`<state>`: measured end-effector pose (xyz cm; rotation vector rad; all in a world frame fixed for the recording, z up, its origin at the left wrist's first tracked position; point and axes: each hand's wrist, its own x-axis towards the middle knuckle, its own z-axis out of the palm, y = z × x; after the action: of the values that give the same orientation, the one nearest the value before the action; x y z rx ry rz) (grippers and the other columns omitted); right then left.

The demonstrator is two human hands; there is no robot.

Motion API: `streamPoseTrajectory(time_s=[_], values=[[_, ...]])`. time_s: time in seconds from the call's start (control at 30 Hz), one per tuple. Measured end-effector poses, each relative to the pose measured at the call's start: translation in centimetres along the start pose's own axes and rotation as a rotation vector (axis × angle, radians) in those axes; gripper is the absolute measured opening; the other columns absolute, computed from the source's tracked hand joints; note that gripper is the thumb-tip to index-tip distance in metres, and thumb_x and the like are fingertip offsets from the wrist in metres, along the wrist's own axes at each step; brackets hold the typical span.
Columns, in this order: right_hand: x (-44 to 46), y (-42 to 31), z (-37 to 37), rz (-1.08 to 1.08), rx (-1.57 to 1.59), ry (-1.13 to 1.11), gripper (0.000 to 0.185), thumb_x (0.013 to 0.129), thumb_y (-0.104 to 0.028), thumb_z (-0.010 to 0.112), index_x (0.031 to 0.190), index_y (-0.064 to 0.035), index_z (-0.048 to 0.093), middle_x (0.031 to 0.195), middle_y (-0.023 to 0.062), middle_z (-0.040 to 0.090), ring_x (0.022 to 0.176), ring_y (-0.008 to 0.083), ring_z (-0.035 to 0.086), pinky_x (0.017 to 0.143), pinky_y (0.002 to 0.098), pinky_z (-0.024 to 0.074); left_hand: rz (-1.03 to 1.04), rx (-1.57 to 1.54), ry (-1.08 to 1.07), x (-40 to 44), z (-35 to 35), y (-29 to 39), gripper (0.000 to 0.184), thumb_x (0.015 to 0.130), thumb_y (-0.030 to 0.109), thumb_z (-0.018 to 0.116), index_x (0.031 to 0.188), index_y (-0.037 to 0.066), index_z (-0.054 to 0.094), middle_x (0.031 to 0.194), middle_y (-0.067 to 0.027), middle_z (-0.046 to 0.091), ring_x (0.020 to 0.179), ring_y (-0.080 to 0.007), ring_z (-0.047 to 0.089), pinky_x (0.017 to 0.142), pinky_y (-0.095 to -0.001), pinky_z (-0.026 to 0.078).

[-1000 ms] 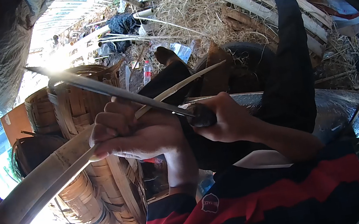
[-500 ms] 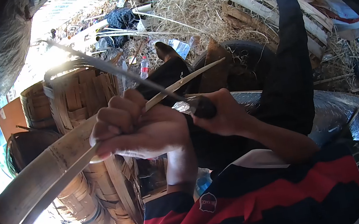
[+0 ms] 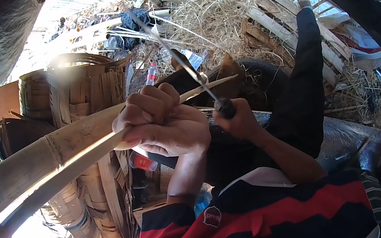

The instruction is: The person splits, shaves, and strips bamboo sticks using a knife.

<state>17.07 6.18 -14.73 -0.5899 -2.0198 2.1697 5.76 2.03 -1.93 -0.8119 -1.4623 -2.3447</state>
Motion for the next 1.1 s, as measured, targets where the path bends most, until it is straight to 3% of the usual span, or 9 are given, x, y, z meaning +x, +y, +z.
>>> streamPoseTrajectory(time_s=[0.07, 0.2, 0.23, 0.37, 0.47, 0.57, 0.7, 0.87, 1.1], values=[[0.0, 2.9, -0.4, 0.159, -0.104, 0.022, 0.017, 0.076, -0.013, 0.068, 0.069, -0.0002, 0.060, 0.057, 0.0036, 0.058, 0.058, 0.0049, 0.052, 0.053, 0.0279, 0.0427, 0.014, 0.026, 0.083, 0.4, 0.0, -0.2, 0.049, 0.095, 0.052, 0.040, 0.067, 0.014, 0.025, 0.058, 0.0049, 0.019, 0.050, -0.0060, 0.016, 0.042, -0.0242, 0.013], [0.2, 1.7, -0.1, 0.081, -0.190, 0.063, 0.015, 0.075, -0.012, 0.068, 0.069, -0.0004, 0.061, 0.057, 0.0053, 0.058, 0.057, 0.0051, 0.052, 0.053, 0.0280, 0.0427, 0.015, 0.025, 0.248, 1.0, -0.4, -0.6, 0.050, 0.096, 0.048, 0.043, 0.066, 0.013, 0.024, 0.057, 0.0043, 0.021, 0.048, -0.0059, 0.018, 0.039, -0.0238, 0.014], [-0.2, 1.0, -0.1, 0.074, -0.183, 0.089, 0.015, 0.075, -0.013, 0.068, 0.070, -0.0002, 0.061, 0.057, 0.0064, 0.058, 0.056, 0.0057, 0.052, 0.053, 0.0284, 0.0427, -0.028, 0.114, 0.222, 0.8, -0.6, -0.3, 0.049, 0.094, 0.055, 0.037, 0.068, 0.016, 0.024, 0.060, 0.0057, 0.016, 0.051, -0.0058, 0.014, 0.043, -0.0239, 0.013], [-0.4, -2.2, -0.3, 0.004, -0.084, 0.094, 0.016, 0.075, -0.014, 0.068, 0.071, 0.0005, 0.062, 0.057, 0.0089, 0.058, 0.055, 0.0079, 0.055, 0.053, 0.0305, 0.0438, -0.024, -0.014, 0.068, -0.4, 0.2, 0.3, 0.049, 0.094, 0.056, 0.036, 0.069, 0.016, 0.024, 0.060, 0.0057, 0.016, 0.050, -0.0056, 0.014, 0.042, -0.0232, 0.012], [0.1, -0.2, -0.6, 0.012, -0.088, 0.075, 0.016, 0.074, -0.014, 0.067, 0.072, 0.0009, 0.062, 0.058, 0.0099, 0.059, 0.055, 0.0097, 0.056, 0.054, 0.0319, 0.0451, -0.031, -0.055, 0.023, -0.3, 0.4, 0.3, 0.049, 0.094, 0.056, 0.036, 0.069, 0.016, 0.024, 0.060, 0.0057, 0.015, 0.051, -0.0057, 0.014, 0.042, -0.0233, 0.012], [0.2, 4.5, -1.1, 0.129, -0.280, 0.101, 0.016, 0.074, -0.014, 0.067, 0.072, 0.0009, 0.062, 0.057, 0.0100, 0.059, 0.055, 0.0099, 0.056, 0.055, 0.0326, 0.0454, -0.033, 0.097, 0.132, 0.2, 0.6, 0.2, 0.049, 0.094, 0.056, 0.036, 0.069, 0.016, 0.024, 0.060, 0.0058, 0.016, 0.051, -0.0057, 0.014, 0.042, -0.0237, 0.011], [0.3, 1.9, -1.1, 0.097, -0.279, 0.142, 0.016, 0.074, -0.014, 0.067, 0.071, 0.0010, 0.062, 0.056, 0.0097, 0.058, 0.054, 0.0098, 0.055, 0.054, 0.0326, 0.0449, -0.011, 0.072, 0.137, 0.3, -0.2, -0.3, 0.048, 0.094, 0.057, 0.036, 0.070, 0.016, 0.025, 0.061, 0.0056, 0.016, 0.050, -0.0055, 0.014, 0.041, -0.0239, 0.012], [0.2, -3.0, -0.9, 0.015, -0.040, 0.019, 0.018, 0.074, -0.016, 0.068, 0.069, 0.0007, 0.061, 0.054, 0.0099, 0.057, 0.051, 0.0128, 0.054, 0.053, 0.0333, 0.0448, -0.038, -0.052, 0.089, -0.2, 0.7, 0.1, 0.049, 0.094, 0.058, 0.035, 0.069, 0.016, 0.024, 0.060, 0.0056, 0.016, 0.049, -0.0050, 0.014, 0.039, -0.0232, 0.012], [0.3, 6.3, -2.3, 0.166, -0.292, 0.111, 0.019, 0.073, -0.015, 0.069, 0.069, 0.0016, 0.061, 0.055, 0.0111, 0.059, 0.053, 0.0171, 0.061, 0.054, 0.0345, 0.0456, -0.040, 0.054, 0.184, 0.6, 0.2, -0.3, 0.051, 0.095, 0.056, 0.036, 0.067, 0.017, 0.020, 0.060, 0.0058, 0.014, 0.050, -0.0052, 0.013, 0.041, -0.0227, 0.011]])
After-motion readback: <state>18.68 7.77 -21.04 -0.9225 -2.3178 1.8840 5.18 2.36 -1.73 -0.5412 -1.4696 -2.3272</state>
